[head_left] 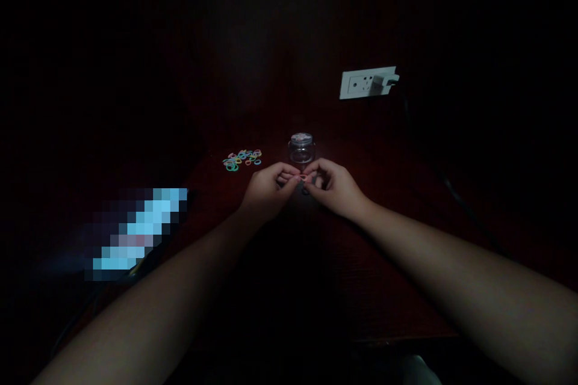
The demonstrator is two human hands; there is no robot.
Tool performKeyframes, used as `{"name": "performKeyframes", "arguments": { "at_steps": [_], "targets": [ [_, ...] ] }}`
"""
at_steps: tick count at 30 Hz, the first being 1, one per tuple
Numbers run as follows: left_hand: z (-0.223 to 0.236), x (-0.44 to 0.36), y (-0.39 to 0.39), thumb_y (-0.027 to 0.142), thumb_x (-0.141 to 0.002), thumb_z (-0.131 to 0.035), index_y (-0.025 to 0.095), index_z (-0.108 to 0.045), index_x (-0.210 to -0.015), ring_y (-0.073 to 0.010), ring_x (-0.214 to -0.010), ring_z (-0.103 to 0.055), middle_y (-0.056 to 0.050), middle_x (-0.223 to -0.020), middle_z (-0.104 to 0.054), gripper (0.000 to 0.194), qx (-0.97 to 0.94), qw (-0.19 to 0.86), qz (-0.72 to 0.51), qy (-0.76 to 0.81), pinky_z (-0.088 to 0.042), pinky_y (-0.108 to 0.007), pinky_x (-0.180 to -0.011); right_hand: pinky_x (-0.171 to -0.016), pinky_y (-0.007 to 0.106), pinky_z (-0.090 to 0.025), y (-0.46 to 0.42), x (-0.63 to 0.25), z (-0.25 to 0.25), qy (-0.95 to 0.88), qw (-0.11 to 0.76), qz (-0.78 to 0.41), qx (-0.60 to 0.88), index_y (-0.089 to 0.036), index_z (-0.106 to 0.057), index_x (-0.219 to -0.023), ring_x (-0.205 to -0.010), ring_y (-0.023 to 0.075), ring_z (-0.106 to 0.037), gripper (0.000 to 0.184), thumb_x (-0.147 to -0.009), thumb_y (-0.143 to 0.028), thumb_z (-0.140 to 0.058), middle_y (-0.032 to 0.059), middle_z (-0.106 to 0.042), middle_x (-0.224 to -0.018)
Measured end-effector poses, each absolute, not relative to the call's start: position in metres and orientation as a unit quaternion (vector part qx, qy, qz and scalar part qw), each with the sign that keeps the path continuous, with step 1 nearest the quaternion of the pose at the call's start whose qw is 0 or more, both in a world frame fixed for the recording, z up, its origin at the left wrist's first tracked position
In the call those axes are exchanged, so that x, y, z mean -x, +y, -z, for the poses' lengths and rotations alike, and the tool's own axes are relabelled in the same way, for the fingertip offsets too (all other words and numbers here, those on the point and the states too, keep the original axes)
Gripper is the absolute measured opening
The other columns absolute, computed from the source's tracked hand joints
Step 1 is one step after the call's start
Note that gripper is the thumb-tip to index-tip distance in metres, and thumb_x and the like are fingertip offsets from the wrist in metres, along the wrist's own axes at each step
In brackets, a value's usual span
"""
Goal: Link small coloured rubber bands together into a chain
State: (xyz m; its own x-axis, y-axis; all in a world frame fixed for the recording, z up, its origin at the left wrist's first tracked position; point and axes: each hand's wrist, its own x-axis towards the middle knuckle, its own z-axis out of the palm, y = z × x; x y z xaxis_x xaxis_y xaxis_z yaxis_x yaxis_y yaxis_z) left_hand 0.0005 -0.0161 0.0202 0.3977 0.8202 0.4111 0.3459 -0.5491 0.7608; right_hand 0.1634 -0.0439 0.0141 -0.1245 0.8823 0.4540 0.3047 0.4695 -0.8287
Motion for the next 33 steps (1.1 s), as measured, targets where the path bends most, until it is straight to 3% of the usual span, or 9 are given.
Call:
{"name": "performKeyframes", "arguments": {
  "at_steps": [12,23,33],
  "targets": [
    [-0.0196,-0.0005,-0.0166,0.034,-0.078,-0.054,0.015,-0.061,-0.092,-0.0134,-0.074,-0.062,-0.006,-0.083,-0.067,0.024,-0.781,0.309,-0.39,0.377,-0.05,-0.024,-0.062,-0.046,0.021,-0.03,-0.0422,-0.1649,-0.0137,-0.696,0.497,-0.263,0.446,-0.014,-0.057,-0.076,-0.051,0.007,-0.04,0.012,-0.071,-0.025,-0.06,-0.0008,-0.051,-0.062],
    [-0.023,-0.0007,-0.0204,0.026,-0.077,-0.054,0.017,-0.06,-0.096,-0.0119,-0.076,-0.061,-0.005,-0.089,-0.066,0.022,-0.806,0.258,-0.387,0.367,-0.05,-0.023,-0.065,-0.048,0.022,-0.033,-0.0414,-0.1674,-0.0114,-0.692,0.479,-0.269,0.468,-0.012,-0.062,-0.073,-0.053,0.0091,-0.044,0.025,-0.072,-0.037,-0.06,0.0035,-0.059,-0.064],
    [-0.0209,-0.0011,-0.0172,0.028,-0.078,-0.053,0.016,-0.061,-0.091,-0.0106,-0.071,-0.06,-0.005,-0.083,-0.066,0.019,-0.811,0.247,-0.379,0.371,-0.049,-0.022,-0.063,-0.045,0.021,-0.03,-0.0414,-0.1665,-0.0116,-0.689,0.492,-0.261,0.464,-0.012,-0.06,-0.072,-0.049,0.0071,-0.039,0.017,-0.07,-0.029,-0.061,-0.001,-0.05,-0.057]
  ]
}}
